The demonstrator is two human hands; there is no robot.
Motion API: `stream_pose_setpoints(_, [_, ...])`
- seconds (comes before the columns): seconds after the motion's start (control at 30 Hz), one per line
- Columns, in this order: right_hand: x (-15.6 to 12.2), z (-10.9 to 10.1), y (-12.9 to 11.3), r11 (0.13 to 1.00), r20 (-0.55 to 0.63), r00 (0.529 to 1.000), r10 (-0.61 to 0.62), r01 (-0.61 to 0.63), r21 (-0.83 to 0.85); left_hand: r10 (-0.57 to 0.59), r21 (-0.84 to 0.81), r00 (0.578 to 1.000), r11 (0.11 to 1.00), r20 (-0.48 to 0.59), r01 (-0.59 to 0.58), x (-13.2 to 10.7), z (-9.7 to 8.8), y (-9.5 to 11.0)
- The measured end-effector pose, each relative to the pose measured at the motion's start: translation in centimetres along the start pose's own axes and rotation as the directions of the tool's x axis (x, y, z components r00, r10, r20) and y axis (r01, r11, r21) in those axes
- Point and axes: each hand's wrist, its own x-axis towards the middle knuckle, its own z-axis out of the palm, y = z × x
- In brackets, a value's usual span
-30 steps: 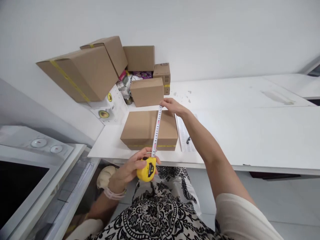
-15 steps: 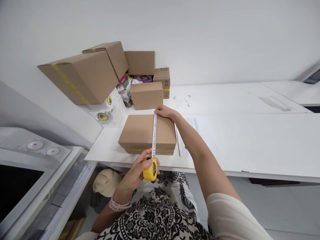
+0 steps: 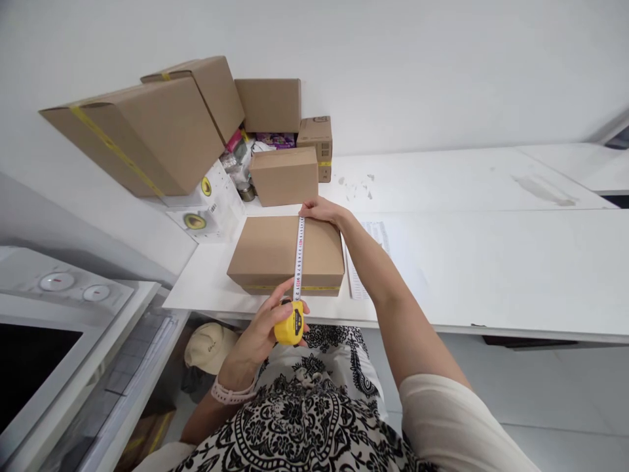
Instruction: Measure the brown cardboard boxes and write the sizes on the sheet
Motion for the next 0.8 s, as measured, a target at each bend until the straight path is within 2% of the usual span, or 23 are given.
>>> stream_pose_setpoints(0.37, [1.7, -0.3, 1.6, 1.0, 0.029, 1.0, 0.007, -0.007, -0.001, 0.026, 0.004, 1.0, 1.0, -0.007, -0.026, 0.7, -0.2, -0.1])
stream_pose_setpoints(0.53, [1.3, -0.1, 1.0, 1.0, 0.008, 1.0, 0.008, -0.008, 0.02, 0.029, 0.005, 1.0, 1.0, -0.011, -0.029, 0.6, -0.1, 0.0])
stream_pose_setpoints(0.7, [0.1, 0.1, -0.3, 0.997, -0.015, 0.998, 0.059, -0.059, 0.045, 0.032, 0.001, 0.999, 0.999, -0.011, -0.032, 0.5, 0.1, 0.1])
stream_pose_setpoints(0.8, [0.5, 0.2, 0.0, 0.997, -0.004, 0.998, 0.062, -0.062, 0.056, 0.031, -0.004, 0.999, 1.0, -0.013, -0.031, 0.6, 0.1, 0.1])
